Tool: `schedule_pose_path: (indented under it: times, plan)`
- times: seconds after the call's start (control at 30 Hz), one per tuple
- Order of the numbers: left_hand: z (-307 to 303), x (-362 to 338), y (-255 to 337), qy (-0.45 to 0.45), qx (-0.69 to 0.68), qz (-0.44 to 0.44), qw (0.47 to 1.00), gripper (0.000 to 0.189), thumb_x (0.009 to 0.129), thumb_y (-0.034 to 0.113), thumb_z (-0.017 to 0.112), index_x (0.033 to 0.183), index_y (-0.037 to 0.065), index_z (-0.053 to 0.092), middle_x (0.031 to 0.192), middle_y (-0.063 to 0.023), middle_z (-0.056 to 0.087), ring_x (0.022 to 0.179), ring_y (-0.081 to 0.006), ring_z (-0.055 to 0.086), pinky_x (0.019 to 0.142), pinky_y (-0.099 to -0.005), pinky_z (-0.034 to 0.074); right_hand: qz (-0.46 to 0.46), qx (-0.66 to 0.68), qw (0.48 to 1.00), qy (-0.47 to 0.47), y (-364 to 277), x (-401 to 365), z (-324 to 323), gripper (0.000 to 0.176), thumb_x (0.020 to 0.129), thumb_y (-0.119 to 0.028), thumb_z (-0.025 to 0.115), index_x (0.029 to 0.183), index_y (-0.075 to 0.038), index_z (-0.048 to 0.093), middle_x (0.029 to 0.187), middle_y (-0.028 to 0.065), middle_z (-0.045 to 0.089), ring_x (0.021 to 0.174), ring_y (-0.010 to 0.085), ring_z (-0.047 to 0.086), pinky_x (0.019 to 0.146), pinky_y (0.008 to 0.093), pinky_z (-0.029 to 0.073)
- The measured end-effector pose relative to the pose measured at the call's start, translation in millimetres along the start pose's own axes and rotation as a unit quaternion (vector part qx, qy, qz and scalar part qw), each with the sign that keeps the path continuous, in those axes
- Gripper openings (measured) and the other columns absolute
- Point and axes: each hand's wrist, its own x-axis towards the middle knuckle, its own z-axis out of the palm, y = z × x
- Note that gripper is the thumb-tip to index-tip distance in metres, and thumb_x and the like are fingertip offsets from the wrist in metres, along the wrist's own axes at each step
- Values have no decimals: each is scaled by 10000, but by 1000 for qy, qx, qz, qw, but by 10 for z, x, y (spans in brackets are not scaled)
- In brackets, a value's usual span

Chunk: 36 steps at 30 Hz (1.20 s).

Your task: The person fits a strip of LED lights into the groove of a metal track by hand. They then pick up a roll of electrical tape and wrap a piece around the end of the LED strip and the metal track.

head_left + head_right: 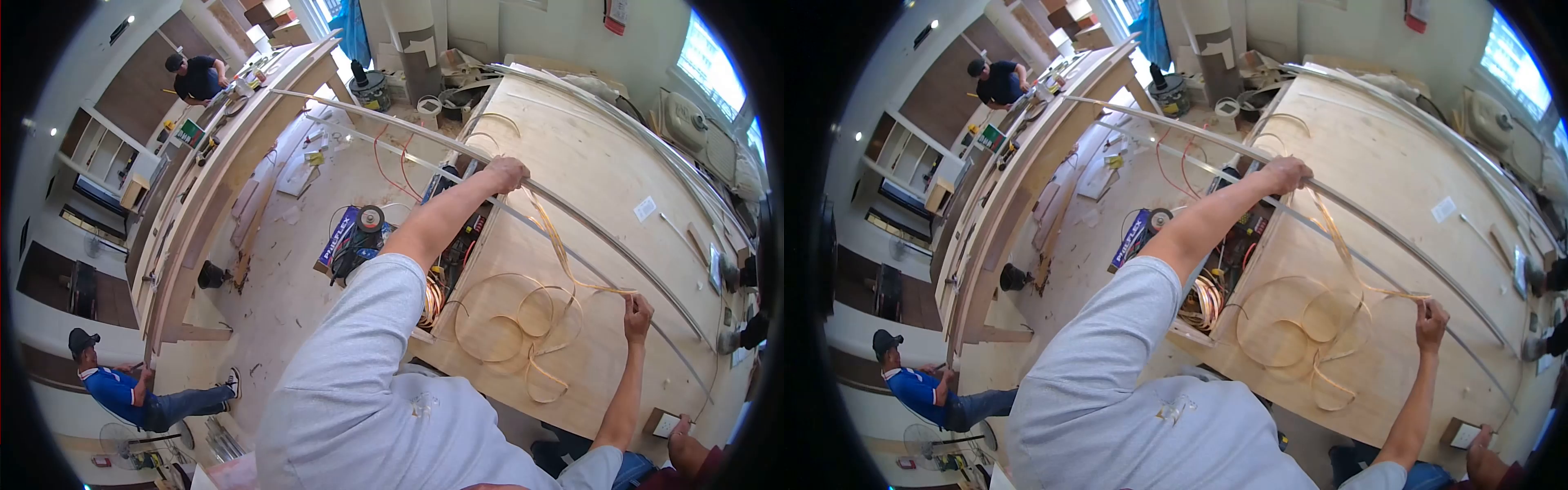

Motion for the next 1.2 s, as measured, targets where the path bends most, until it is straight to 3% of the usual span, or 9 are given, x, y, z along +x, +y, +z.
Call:
schedule_pose_path:
  times: [0.1, 0.23, 0.27, 0.3, 0.53, 0.83, 0.97, 1.07, 1.2]
  plan:
    - [13, -53, 22, -18, 18, -10, 1000, 239, 739, 187, 684, 968, 118, 664, 1007, -116, 649, 998, -309, 605, 824, -423, 486, -35, 19, 999, 27, -17, 31, 22, 210, 887, -188, 628, 752, -28, 606, 596, 95, 489, 523, 223, 439, 531, 355, 346]
    - [367, -156, -264, 183, -123, 146, 964, 236, 737, 88, 667, 964, 33, 640, 950, -169, 598, 921, -347, 573, 806, -415, 477, -145, -61, 984, 79, 392, -138, 188, 196, 871, -185, 609, 767, -19, 630, 667, 165, 539, 644, 302, 542, 600, 401, 389]
    - [260, -355, -65, 302, -155, 206, 918, 180, 770, 70, 632, 945, 24, 628, 967, -168, 591, 912, -345, 565, 790, -416, 473, -12, 4, 1000, 24, 210, -97, 75, 251, 870, -218, 619, 721, -16, 608, 653, 174, 537, 622, 323, 527, 577, 401, 378]
    - [89, -534, 36, 234, -49, 129, 963, 165, 768, 123, 659, 906, 38, 628, 907, -154, 604, 913, -344, 569, 777, -433, 467, -10, -22, 1000, 7, 203, -57, 44, 273, 871, -217, 622, 692, -13, 592, 630, 173, 531, 584, 329, 510, 555, 406, 371]
    - [-4, -1160, 40, 149, 11, 139, 979, 163, 851, 180, 612, 953, 54, 629, 824, -120, 584, 858, -320, 569, 753, -422, 441, 62, 57, 996, -6, -118, 32, -92, 276, 881, -283, 624, 742, -45, 646, 683, 110, 619, 604, 268, 588, 576, 371, 446]
    - [141, -1168, 74, 75, -42, 137, 987, 189, 883, 211, 577, 1006, 79, 633, 845, -133, 585, 830, -350, 573, 739, -442, 447, 154, -208, 963, -69, 87, 7, -100, 348, 943, -356, 470, 784, -91, 631, 872, 78, 649, 855, 269, 619, 704, 446, 443]
    - [118, -1103, 154, 55, -6, 130, 990, 215, 899, 241, 557, 1017, 81, 637, 881, -139, 604, 865, -344, 584, 750, -441, 453, -7, -95, 995, 8, -196, 165, 255, 274, 894, -354, 565, 931, -106, 676, 973, 74, 661, 960, 259, 600, 868, 433, 415]
    - [63, -1024, 221, 55, -44, 156, 985, 213, 891, 208, 568, 993, 34, 637, 872, -187, 608, 847, -386, 583, 742, -449, 461, 21, 18, 990, -136, -1048, 340, 252, 448, 872, -425, 605, 1165, -86, 609, 1100, 124, 650, 1114, 263, 569, 1066, 498, 274]
    - [-26, -902, 239, -8, -71, 141, 987, 224, 873, 199, 598, 989, 11, 640, 878, -196, 635, 849, -375, 592, 755, -424, 467, -5, 73, 974, -214, -1272, 493, 376, 324, 853, -348, 633, 1045, -87, 618, 977, 142, 653, 971, 289, 606, 943, 487, 370]
